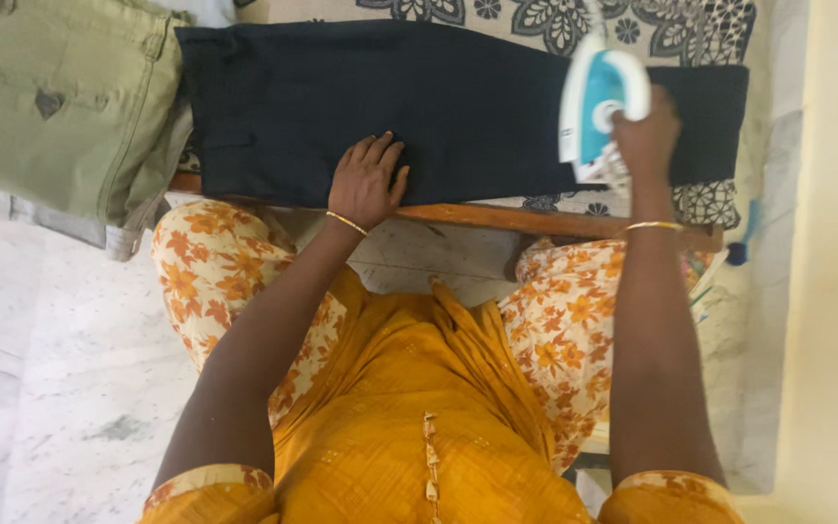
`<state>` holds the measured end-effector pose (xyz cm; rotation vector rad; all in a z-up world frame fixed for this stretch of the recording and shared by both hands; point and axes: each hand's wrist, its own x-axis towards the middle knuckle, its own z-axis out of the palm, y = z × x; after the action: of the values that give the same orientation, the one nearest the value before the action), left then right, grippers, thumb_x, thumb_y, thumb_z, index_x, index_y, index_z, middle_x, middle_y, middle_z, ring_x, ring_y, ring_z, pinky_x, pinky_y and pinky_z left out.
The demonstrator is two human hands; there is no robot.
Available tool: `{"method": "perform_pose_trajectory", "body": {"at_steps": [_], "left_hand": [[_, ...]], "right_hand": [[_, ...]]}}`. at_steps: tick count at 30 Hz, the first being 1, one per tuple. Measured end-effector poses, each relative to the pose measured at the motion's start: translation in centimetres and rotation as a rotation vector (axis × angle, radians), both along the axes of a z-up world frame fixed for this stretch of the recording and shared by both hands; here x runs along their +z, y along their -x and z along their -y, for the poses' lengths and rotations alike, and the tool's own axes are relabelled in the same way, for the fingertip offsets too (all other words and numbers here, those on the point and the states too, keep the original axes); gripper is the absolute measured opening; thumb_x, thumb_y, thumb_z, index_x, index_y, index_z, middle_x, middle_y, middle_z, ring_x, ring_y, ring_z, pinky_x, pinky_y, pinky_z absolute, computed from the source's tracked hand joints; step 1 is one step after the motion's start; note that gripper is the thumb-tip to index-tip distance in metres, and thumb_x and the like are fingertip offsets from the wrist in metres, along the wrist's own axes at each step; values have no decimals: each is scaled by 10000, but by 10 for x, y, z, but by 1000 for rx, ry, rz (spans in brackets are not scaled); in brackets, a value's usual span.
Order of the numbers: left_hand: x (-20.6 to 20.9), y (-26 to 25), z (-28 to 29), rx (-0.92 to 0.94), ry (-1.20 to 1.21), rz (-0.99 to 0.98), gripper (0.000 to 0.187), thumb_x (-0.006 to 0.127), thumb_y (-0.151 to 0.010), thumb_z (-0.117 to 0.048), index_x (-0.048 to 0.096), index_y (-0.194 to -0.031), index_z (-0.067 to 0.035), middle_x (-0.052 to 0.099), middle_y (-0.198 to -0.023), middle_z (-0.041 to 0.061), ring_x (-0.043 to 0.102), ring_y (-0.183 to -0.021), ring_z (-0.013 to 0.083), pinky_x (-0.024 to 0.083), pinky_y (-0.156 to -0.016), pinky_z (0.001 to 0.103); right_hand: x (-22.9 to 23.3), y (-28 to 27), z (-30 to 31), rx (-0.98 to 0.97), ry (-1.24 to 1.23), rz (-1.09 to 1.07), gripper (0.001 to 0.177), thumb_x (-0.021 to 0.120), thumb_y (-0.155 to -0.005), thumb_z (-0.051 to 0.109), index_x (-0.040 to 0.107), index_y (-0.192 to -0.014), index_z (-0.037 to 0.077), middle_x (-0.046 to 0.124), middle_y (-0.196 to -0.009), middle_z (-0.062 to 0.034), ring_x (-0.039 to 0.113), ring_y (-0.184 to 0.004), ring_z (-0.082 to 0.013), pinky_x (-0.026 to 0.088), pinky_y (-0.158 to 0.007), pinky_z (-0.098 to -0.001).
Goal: The person irons a pair of green shorts on a low wooden board, smoothing the fabric with one hand while moving the iron with the other. After finishing the shorts, the person picks up a pair of black trousers, lays them on the board, and begins ironing them.
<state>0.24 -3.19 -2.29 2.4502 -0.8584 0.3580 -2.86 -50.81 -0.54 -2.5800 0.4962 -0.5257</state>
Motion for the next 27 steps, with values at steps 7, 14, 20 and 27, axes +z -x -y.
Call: {"method": "perform_pose_trajectory", "body": {"at_steps": [7,14,20,27], "left_hand": [[8,2,2,5,-8,34,323,620,-986,-233,707,-1230,-40,682,-1317,158,630,-1205,336,499,-1045,460],[13,2,3,7,5,13,305,614,-955,-174,715,-1209,-38,695,-1296,154,643,-1182,329,511,-1032,445],[10,4,0,-1,40,14,306,629,-923,-173,713,-1183,-35,689,-1295,156,635,-1168,319,504,-1017,450],[2,4,0,29,65,42,298,626,-938,-191,689,-1183,-33,683,-1284,149,625,-1163,315,496,-1018,449]], "right_hand": [[-17,35,152,-269,226,91,403,790,-787,188,695,-1149,36,693,-1131,-258,646,-1025,-492,491,-903,-555],[-19,27,163,-380,149,-30,472,796,-808,292,662,-1166,15,656,-1190,-289,619,-1108,-496,477,-983,-525],[-16,22,116,-277,1,-47,466,803,-815,280,646,-1160,8,680,-1193,-274,636,-1137,-479,481,-1009,-515],[23,1,-35,-84,-239,-161,436,811,-791,233,625,-1115,9,685,-1100,-207,710,-963,-363,532,-875,-457]]}}
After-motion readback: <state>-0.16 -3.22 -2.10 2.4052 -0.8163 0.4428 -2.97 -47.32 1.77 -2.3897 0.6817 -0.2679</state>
